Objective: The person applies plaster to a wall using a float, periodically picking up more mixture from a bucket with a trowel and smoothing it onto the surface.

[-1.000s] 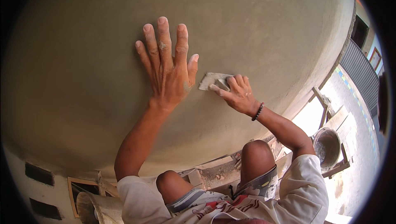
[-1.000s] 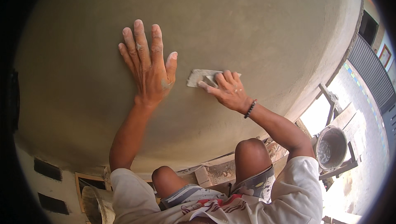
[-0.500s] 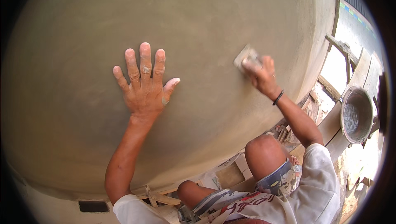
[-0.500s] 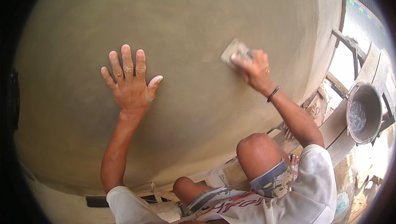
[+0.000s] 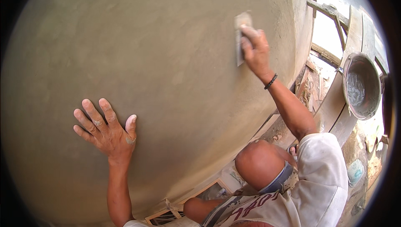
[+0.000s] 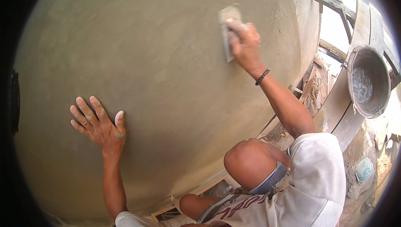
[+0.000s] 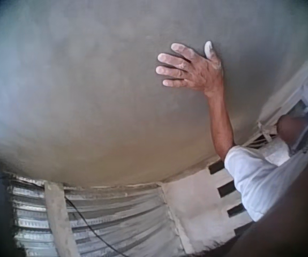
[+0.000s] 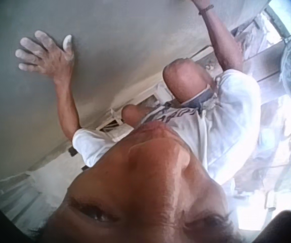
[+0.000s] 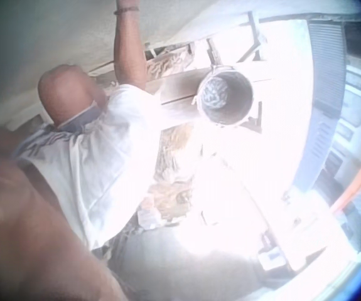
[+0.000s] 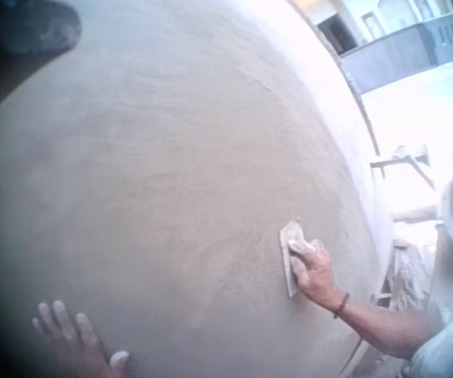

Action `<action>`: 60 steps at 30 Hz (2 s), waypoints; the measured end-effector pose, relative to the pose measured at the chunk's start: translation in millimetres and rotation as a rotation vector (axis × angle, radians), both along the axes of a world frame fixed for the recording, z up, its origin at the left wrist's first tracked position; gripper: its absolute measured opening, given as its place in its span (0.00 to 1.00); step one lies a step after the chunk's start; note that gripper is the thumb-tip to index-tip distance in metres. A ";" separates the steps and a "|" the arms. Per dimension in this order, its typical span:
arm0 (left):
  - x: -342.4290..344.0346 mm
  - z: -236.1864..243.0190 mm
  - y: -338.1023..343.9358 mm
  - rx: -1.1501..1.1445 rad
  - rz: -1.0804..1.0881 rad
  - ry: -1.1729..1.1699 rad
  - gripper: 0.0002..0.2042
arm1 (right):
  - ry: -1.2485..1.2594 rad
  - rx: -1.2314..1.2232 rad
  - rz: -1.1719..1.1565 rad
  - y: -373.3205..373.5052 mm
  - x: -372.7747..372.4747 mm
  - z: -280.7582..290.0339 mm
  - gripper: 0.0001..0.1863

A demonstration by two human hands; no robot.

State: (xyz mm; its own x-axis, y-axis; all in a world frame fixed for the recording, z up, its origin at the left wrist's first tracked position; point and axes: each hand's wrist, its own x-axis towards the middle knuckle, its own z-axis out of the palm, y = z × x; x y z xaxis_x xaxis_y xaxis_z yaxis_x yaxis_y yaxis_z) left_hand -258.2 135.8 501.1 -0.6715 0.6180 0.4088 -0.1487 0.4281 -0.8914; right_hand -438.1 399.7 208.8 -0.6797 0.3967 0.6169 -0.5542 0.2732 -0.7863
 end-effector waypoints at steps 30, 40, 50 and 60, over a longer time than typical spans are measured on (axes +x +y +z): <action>-5.4 4.5 12.4 0.006 0.065 0.004 0.35 | -0.156 -0.272 -0.051 3.9 0.2 -44.8 0.15; -2.3 1.0 4.3 -0.009 0.025 0.007 0.35 | 0.077 -0.160 -0.081 27.1 -50.1 64.9 0.15; -6.8 -0.2 1.4 -0.031 0.023 0.002 0.35 | 0.146 -0.137 -0.136 18.4 -50.6 82.1 0.19; -7.7 2.8 5.6 0.004 0.030 -0.023 0.35 | 0.260 0.134 -0.086 4.7 -14.9 74.2 0.19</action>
State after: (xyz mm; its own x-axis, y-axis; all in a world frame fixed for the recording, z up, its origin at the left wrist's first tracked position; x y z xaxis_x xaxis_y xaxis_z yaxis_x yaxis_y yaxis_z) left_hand -265.9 141.4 503.9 -0.6990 0.5959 0.3954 -0.1413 0.4270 -0.8932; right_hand -453.0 404.4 283.0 -0.4595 0.3497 0.8165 -0.7025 0.4195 -0.5750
